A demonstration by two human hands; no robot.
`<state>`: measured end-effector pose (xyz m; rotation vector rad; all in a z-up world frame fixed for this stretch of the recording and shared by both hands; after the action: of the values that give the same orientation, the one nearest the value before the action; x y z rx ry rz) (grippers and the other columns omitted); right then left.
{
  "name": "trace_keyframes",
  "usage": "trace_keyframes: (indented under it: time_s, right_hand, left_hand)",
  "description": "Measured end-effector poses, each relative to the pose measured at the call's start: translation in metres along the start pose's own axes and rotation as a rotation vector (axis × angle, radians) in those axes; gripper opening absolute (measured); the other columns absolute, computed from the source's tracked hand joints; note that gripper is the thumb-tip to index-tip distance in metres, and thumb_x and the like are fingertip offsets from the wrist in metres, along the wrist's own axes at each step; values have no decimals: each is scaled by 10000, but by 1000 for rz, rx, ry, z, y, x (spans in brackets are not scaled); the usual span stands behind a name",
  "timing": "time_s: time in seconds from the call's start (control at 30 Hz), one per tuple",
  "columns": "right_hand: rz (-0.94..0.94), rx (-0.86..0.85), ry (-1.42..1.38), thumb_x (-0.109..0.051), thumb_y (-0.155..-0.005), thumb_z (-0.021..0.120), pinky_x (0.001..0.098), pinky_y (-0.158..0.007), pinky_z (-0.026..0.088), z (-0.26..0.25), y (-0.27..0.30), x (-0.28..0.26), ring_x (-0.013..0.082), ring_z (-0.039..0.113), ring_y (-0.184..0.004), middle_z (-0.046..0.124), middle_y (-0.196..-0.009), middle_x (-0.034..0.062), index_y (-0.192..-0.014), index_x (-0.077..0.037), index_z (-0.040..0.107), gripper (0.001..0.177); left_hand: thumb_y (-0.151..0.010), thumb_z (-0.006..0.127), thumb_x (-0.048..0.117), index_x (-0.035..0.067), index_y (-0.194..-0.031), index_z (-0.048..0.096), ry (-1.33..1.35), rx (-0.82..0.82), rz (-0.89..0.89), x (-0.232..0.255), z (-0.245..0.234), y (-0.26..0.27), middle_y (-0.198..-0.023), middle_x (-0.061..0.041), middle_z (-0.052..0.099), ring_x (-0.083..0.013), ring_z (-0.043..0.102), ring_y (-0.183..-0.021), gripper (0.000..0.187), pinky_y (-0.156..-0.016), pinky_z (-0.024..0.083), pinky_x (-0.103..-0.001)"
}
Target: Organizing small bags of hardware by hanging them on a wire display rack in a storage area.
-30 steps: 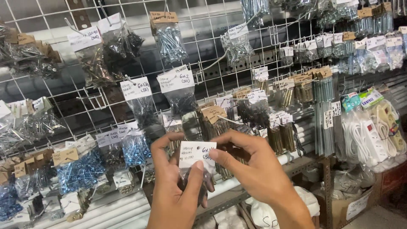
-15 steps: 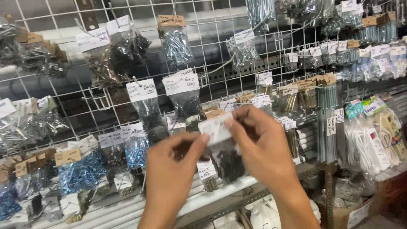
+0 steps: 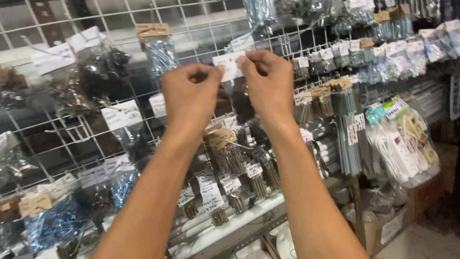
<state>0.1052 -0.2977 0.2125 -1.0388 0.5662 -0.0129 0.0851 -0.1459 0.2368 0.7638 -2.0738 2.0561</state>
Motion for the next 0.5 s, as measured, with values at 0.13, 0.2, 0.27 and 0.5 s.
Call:
trace_keyframes:
  time_s: [0.13,0.2,0.27,0.5]
  right_hand:
    - [197,-92,-38,-201,-942,702,258,-659,545,3,6,-13,89,616,-679,721,-791,-3,-998,-58,746,160]
    - [200,-111,-62,-190,-953,708,253,-555,473,6,8,-11,66,516,-526,662,-677,-20,-955,-57,743,137]
    - [203,-104,-85,-204,-929,709,243,-586,511,5,8,-4,69,567,-601,725,-773,-1,-1012,-50,761,182]
    - [235,-85,-59,-183,-932,714,230,-601,476,0,12,-6,51,541,-600,704,-741,-26,-1029,-67,764,159]
  left_hand:
    - [-938,758,208,116,-748,759,-34,-54,-262,-1,-8,-4,-637,20,641,-86,552,-575,211,-574,492,-269]
    - [-937,758,222,128,-723,739,-64,-43,-253,0,-10,-4,-613,38,600,-74,499,-579,234,-589,447,-274]
    - [-926,701,105,33,-747,705,123,-87,-329,3,-6,0,-616,-57,648,-196,698,-458,193,-491,649,-296]
    - [-959,699,127,62,-757,712,24,-147,-401,11,-6,5,-655,-45,650,-164,711,-530,213,-566,650,-280]
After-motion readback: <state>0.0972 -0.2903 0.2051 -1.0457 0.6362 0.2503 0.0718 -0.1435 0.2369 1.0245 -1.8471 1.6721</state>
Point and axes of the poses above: each hand's wrist, its own y-axis away from the middle knuckle, its own z-axis out of the palm, x = y × z, the point moved 5 cm from there along -y, towards the middle knuckle
